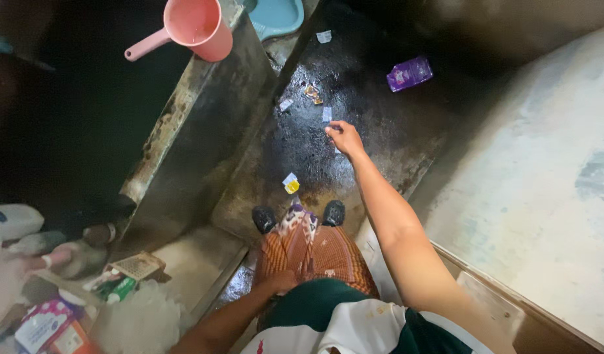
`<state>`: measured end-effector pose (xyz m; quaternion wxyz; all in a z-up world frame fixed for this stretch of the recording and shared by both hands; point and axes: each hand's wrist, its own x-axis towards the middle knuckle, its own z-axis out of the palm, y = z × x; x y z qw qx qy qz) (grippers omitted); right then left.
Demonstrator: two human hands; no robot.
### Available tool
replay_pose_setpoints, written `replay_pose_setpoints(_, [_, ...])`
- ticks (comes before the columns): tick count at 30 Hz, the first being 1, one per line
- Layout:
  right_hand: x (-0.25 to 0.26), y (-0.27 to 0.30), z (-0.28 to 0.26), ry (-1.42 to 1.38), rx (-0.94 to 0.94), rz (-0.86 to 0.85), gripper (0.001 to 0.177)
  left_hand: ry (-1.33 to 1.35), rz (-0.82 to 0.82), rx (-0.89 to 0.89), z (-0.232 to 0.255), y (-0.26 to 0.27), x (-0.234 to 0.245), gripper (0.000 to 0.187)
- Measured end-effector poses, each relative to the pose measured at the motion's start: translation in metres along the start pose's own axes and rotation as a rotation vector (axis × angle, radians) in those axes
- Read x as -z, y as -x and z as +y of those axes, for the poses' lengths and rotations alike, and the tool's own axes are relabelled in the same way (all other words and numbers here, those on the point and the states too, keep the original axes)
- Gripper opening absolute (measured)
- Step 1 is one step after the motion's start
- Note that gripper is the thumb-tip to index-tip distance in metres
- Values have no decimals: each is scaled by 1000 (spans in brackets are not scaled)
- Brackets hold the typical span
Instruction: The person opens several packets of detergent and soap, picks up a small brush, and scrubs the floor near a toilet before rinsing the area with water from a pink bucket.
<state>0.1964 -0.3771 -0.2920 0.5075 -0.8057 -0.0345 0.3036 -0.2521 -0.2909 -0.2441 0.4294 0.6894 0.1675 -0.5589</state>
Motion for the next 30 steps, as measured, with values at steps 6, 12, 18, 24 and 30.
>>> replay_pose_setpoints(6, [-31,-40,-10,309,472,422,76,-71,-116,3,-48,-30,-3,26])
replay_pose_setpoints(12, [-69,-69,-47,-15,471,342,84,-179,-234,-44,-97,-81,12,22])
replay_pose_setpoints(18, [-94,-131,2,92,537,370,80,-209,-481,-181,-133,-168,11,36])
replay_pose_setpoints(24, [-131,-190,88,155,665,353,68,-200,-588,-100,-110,-229,41,23])
replay_pose_setpoints(30, [-176,-231,122,117,404,256,81,-322,478,-447,-50,-357,221,31])
